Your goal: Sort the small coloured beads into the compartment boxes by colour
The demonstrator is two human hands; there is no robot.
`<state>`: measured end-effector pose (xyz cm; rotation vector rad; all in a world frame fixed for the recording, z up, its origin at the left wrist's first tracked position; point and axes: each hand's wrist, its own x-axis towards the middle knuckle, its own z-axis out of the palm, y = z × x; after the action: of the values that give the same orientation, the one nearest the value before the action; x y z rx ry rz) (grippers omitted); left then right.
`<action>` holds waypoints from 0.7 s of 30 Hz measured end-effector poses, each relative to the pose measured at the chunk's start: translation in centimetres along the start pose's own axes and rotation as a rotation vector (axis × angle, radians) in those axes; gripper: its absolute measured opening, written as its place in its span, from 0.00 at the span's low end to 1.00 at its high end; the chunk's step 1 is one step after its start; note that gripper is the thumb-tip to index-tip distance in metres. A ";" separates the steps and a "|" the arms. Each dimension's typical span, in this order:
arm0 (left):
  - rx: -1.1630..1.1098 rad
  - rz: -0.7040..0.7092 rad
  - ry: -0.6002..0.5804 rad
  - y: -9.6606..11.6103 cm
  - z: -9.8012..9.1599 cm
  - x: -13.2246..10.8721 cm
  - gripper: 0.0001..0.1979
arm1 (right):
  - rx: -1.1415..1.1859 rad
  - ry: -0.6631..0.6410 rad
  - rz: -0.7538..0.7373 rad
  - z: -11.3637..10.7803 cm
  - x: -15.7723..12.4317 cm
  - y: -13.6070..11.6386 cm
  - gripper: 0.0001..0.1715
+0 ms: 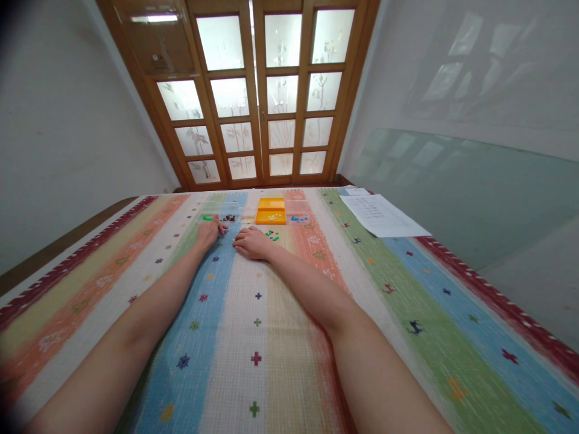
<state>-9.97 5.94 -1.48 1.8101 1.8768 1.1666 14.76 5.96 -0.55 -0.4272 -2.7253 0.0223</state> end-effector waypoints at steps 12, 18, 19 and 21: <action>0.132 0.092 -0.128 0.0 -0.3 0.6 0.26 | -0.012 0.239 0.294 -0.4 -0.8 2.2 0.18; 0.132 0.175 -0.142 0.6 -0.3 0.6 0.24 | -0.028 0.449 0.639 -1.4 -2.6 5.8 0.20; 0.135 0.176 -0.145 0.7 -0.3 0.6 0.23 | -0.030 0.461 0.668 -1.4 -2.9 6.3 0.21; 0.134 0.171 -0.152 1.1 -0.4 0.3 0.22 | -0.027 0.473 0.700 -1.5 -3.4 7.1 0.21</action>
<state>-9.51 5.99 -0.34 2.1035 1.7814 0.9442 20.36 11.66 -0.94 -1.2003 -2.0048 0.0613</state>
